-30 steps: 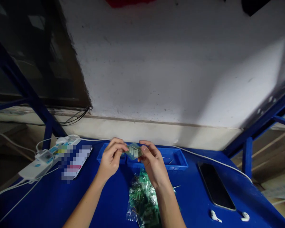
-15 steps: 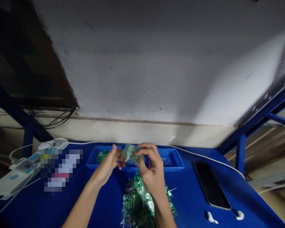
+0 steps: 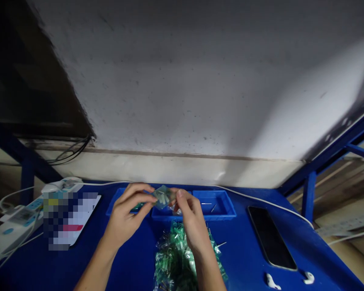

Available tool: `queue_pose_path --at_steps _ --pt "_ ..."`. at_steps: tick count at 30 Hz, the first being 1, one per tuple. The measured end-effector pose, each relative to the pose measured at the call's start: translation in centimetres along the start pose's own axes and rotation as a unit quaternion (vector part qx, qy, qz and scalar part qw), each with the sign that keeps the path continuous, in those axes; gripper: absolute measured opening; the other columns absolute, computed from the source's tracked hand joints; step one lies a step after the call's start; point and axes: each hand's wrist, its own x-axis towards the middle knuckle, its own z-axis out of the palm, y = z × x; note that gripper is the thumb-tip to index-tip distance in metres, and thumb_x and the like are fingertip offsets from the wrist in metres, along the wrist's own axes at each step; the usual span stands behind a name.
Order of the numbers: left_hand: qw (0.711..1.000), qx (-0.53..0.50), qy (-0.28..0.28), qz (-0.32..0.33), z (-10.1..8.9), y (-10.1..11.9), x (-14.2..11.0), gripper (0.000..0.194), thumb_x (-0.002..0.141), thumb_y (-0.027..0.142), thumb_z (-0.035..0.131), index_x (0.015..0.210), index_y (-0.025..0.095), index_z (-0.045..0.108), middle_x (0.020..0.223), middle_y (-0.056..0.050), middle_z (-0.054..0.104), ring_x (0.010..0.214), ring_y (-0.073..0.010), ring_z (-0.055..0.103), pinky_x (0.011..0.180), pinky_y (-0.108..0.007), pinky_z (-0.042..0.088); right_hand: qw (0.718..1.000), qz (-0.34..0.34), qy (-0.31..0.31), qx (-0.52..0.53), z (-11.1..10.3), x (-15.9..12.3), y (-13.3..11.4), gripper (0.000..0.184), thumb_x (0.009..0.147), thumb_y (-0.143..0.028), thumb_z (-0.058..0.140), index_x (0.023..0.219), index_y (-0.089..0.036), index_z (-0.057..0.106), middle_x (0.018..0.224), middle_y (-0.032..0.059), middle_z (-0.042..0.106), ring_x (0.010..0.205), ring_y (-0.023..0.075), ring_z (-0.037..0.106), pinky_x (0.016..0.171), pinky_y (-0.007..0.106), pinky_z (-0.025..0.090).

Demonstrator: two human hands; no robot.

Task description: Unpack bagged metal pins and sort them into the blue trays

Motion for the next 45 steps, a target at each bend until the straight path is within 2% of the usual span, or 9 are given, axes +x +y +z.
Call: queue_pose_path --at_steps 3,7,14,20,24,27,33,39,45 --pt "0.999 0.033 -0.015 0.005 0.2 0.0 0.0 0.016 0.082 0.013 0.057 0.085 0.026 0.066 0.106 -0.004 0.054 0.1 -0.0187 0.052 0.082 -0.034 0.046 1.0 0.0 0.002 0.018 0.0 -0.1 -0.1 0.026 0.082 -0.04 0.057 0.097 -0.02 0.065 0.073 0.0017 0.062 0.065 0.0135 0.053 0.058 0.025 0.042" --pt "0.994 -0.016 -0.049 -0.098 0.0 -0.2 -0.1 0.013 0.084 0.024 0.055 0.091 0.026 0.066 0.109 -0.006 0.051 0.107 -0.0208 0.049 0.086 -0.034 0.045 0.993 -0.105 0.015 -0.046 0.0 -0.5 -0.8 0.013 0.083 -0.027 0.058 0.094 -0.023 0.064 0.085 0.0025 0.063 0.077 0.0156 0.058 0.068 0.027 0.045" --pt "0.921 -0.226 -0.052 -0.314 -0.3 -1.2 -1.0 0.033 0.088 0.046 0.045 0.091 0.018 0.063 0.076 -0.003 0.061 0.072 -0.0157 0.057 0.067 -0.028 0.048 0.93 -0.29 -0.026 -0.224 0.2 -1.0 -1.3 0.027 0.082 -0.01 0.051 0.094 -0.028 0.067 0.101 0.0039 0.058 0.096 0.0187 0.052 0.079 0.035 0.044" --pt "0.974 -0.12 0.023 -0.193 -0.4 -0.7 -0.2 0.011 0.083 0.025 0.059 0.09 0.021 0.066 0.082 -0.001 0.064 0.075 -0.0135 0.06 0.067 -0.024 0.047 0.966 -0.179 -0.07 -0.171 0.3 -0.7 -1.4 0.02 0.085 -0.021 0.051 0.096 -0.026 0.067 0.104 0.005 0.059 0.095 0.0195 0.054 0.081 0.035 0.043" --pt "0.999 -0.015 0.023 -0.026 -0.2 -0.5 -0.3 0.025 0.083 0.01 0.056 0.097 0.027 0.068 0.097 -0.002 0.063 0.09 -0.0147 0.058 0.075 -0.027 0.047 0.997 -0.029 -0.073 -0.006 0.1 -0.3 -1.1 0.024 0.087 -0.037 0.05 0.085 -0.02 0.067 0.076 0.0022 0.06 0.071 0.014 0.054 0.067 0.027 0.043" --pt "1.0 0.009 0.015 0.019 0.2 -0.3 -0.5 0.031 0.083 0.007 0.053 0.097 0.03 0.068 0.104 -0.003 0.059 0.097 -0.0158 0.054 0.076 -0.028 0.046 0.998 0.009 -0.035 0.06 0.3 -0.1 -0.5 0.022 0.083 -0.039 0.056 0.082 -0.019 0.065 0.067 -0.0007 0.057 0.063 0.0113 0.049 0.061 0.024 0.04" --pt "0.994 -0.037 0.002 -0.103 1.1 0.3 -0.5 0.019 0.086 0.019 0.051 0.093 0.025 0.068 0.107 -0.006 0.054 0.103 -0.0182 0.052 0.082 -0.029 0.044 0.995 -0.084 0.044 0.03 1.0 0.0 0.3 0.011 0.08 -0.029 0.061 0.088 -0.022 0.064 0.08 0.0011 0.063 0.07 0.0134 0.056 0.063 0.025 0.043" --pt "0.929 -0.187 0.022 -0.32 1.7 -0.4 -0.6 0.034 0.088 0.046 0.045 0.083 0.018 0.064 0.071 -0.001 0.059 0.067 -0.0131 0.054 0.061 -0.023 0.043 0.95 -0.267 0.011 -0.164 1.0 -0.3 0.2 0.021 0.079 -0.011 0.054 0.09 -0.024 0.067 0.097 0.004 0.06 0.094 0.0182 0.056 0.081 0.033 0.044" --pt "0.959 -0.146 0.018 -0.24 0.9 0.5 0.3 0.012 0.084 0.031 0.057 0.083 0.019 0.061 0.073 0.001 0.061 0.066 -0.011 0.054 0.061 -0.022 0.043 0.962 -0.233 -0.037 -0.137 0.9 -0.4 -0.4 0.03 0.078 -0.013 0.055 0.102 -0.028 0.066 0.114 0.0044 0.052 0.107 0.0199 0.05 0.088 0.036 0.042"
